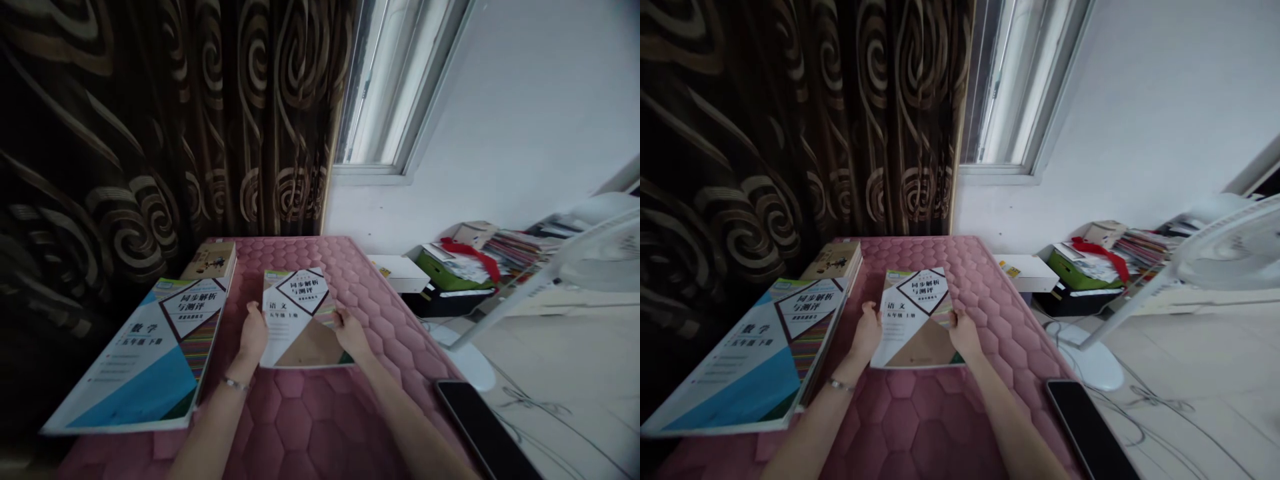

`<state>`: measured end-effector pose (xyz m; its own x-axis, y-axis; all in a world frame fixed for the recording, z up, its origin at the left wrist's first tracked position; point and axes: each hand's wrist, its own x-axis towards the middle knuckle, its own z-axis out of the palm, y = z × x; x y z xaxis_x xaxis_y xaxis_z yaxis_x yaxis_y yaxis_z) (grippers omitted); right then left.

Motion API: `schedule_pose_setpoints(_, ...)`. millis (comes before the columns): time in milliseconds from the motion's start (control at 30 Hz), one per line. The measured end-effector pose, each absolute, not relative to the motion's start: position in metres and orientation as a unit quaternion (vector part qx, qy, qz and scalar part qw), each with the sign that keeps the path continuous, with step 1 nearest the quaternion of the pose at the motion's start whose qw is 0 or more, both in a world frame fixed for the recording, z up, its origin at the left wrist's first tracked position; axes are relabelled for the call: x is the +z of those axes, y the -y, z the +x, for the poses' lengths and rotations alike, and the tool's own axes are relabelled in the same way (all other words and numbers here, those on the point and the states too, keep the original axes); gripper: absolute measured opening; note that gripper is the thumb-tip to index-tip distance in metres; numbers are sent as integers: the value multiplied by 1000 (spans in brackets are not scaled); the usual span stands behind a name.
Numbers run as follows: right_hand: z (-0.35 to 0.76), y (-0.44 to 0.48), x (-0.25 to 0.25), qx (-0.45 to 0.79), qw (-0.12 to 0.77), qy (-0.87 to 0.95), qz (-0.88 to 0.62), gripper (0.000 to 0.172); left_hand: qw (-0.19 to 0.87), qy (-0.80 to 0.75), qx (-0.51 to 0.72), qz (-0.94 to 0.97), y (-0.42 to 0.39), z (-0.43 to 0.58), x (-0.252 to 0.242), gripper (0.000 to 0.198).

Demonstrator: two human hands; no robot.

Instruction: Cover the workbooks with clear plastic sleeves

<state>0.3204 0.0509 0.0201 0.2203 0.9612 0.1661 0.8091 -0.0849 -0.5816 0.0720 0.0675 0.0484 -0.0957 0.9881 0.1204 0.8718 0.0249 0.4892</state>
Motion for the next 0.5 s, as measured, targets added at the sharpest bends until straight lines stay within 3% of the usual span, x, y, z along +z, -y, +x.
schedule_pose_setpoints(500,322,-84,12,191,237,586,-751,31,116,-731,115,662,-89,87,41,36)
